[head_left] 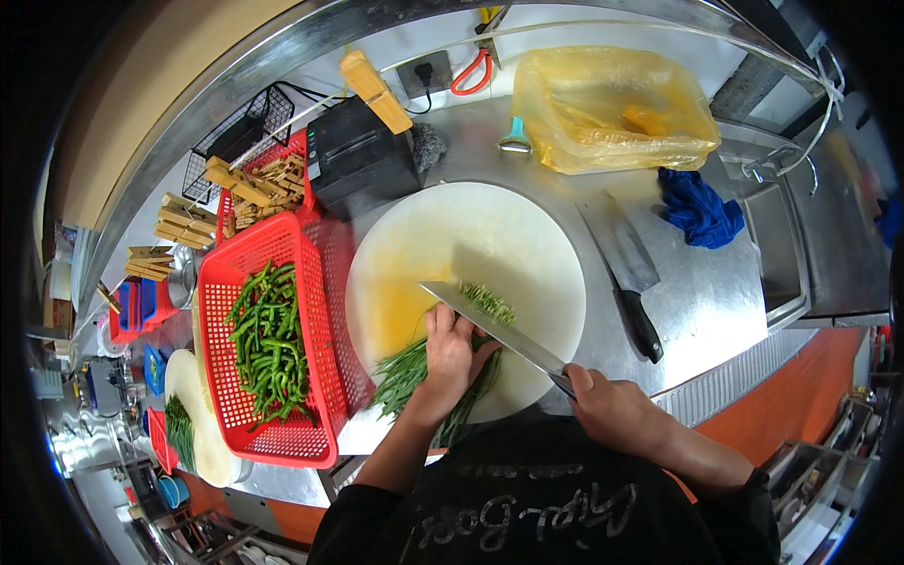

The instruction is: The person chops a large bunch of green onions on a white cutting board using a cleaver. They trim the ends, slice the onions into small pieces, and transfer the chopped vegetables into a blue plastic container. The person repeats this process with another bunch of green onions.

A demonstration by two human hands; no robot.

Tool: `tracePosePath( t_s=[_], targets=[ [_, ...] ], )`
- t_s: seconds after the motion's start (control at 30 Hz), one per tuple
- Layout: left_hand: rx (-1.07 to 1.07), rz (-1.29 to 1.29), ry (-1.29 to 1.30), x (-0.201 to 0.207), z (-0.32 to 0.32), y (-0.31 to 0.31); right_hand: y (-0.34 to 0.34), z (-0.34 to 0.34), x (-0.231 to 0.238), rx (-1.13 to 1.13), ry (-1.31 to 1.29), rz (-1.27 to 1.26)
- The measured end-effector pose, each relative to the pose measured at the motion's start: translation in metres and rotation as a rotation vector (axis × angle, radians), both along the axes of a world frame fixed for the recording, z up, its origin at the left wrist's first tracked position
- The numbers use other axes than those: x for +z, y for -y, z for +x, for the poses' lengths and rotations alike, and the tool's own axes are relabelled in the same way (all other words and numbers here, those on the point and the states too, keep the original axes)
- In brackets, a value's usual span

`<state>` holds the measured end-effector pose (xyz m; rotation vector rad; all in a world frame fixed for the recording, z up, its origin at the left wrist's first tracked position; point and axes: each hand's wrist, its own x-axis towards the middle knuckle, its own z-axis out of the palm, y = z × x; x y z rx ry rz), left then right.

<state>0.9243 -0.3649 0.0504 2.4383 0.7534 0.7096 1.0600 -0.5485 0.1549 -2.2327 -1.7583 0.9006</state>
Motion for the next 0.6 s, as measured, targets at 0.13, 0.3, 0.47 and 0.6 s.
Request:
tracePosePath(
  t_s=[0.13,0.3,0.47,0.6],
  targets=[
    [0.01,-0.013,-0.061,0.004,0.001,0.0,-0.002,-0.002,0.005,0.007,0.002,0.024],
    [-0.049,-0.07,-0.078,0.001,0.0,-0.005,-0.008,0.0,0.011,0.065,0.02,-0.066],
    [-0.092,-0.11,-0.062,-0.008,-0.005,-0.009,-0.023,0.006,0.031,0.037,-0.136,-0.197],
    [-0.095,-0.184,-0.107,-0.008,-0.005,-0.01,-0.031,0.006,0.012,-0.026,-0.206,-0.208]
  ],
)
